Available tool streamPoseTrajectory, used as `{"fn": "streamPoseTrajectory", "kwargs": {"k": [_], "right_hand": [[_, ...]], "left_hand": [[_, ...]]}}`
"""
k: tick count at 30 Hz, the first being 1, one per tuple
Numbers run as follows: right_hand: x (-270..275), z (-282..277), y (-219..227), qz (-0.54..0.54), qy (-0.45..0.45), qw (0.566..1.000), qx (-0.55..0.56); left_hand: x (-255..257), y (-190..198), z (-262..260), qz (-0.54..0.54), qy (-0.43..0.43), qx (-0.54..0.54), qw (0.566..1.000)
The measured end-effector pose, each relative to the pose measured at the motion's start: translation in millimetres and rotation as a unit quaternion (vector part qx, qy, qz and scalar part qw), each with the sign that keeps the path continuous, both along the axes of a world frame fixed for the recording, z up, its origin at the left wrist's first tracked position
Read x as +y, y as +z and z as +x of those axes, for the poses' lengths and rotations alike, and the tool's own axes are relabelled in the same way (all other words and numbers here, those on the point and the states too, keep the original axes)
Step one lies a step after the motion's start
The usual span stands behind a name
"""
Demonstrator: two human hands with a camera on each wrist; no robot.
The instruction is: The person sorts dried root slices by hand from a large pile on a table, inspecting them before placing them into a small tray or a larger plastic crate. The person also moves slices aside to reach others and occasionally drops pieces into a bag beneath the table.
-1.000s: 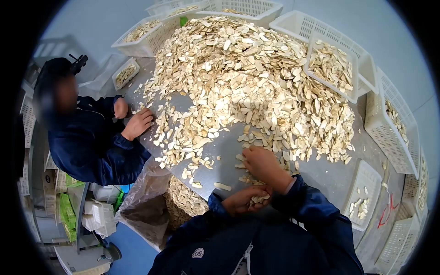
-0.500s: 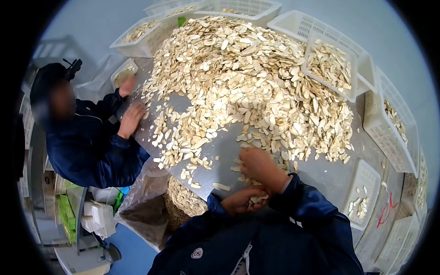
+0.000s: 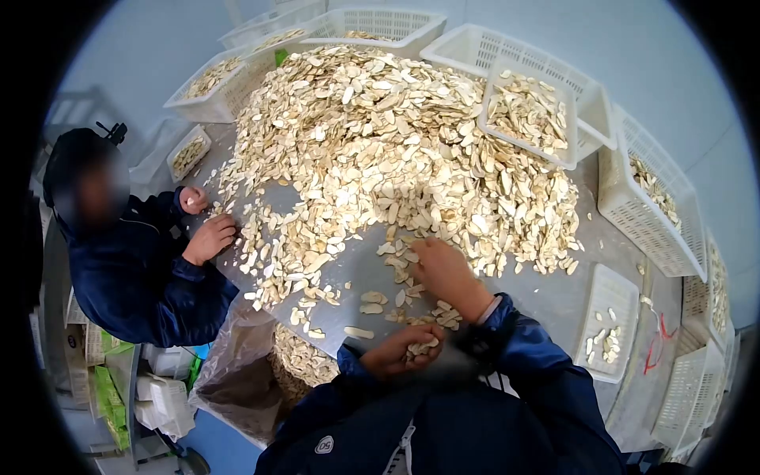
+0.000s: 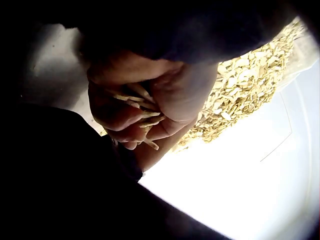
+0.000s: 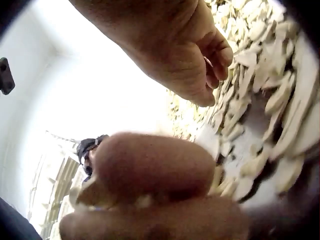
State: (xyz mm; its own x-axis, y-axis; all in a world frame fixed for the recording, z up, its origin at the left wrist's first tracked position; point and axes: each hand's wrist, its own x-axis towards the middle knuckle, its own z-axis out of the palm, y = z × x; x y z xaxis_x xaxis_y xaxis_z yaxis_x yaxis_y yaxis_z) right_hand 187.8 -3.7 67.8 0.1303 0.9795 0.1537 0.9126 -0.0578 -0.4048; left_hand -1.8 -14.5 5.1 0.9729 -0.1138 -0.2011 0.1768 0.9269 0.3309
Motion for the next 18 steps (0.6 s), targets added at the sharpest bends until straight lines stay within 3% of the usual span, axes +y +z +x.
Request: {"fn": "streamPoseTrajectory", "kwargs": {"k": [3,6,10,13,18], "right_hand": [[-8,21,3,0.006,-0.030,0.997,-0.066],[-15,22,3,-0.006,-0.047,0.999,-0.018],[-24,22,-4,-0.010,0.001,0.994,0.105],[-24,24,10,-0.010,-0.035,0.971,0.235],[-28,39,-1,0.000,-0.021,0.995,0.093]], "left_hand": [[0,-1,-1,0.002,-0.001,-0.011,1.000],[2,1,0,0.001,0.002,-0.014,1.000],[-1,-1,-1,0.004,0.007,-0.008,1.000],[0,3,-1,0.001,0.005,0.002,1.000],[0,1,0,-0.001,0.008,-0.002,1.000]]}}
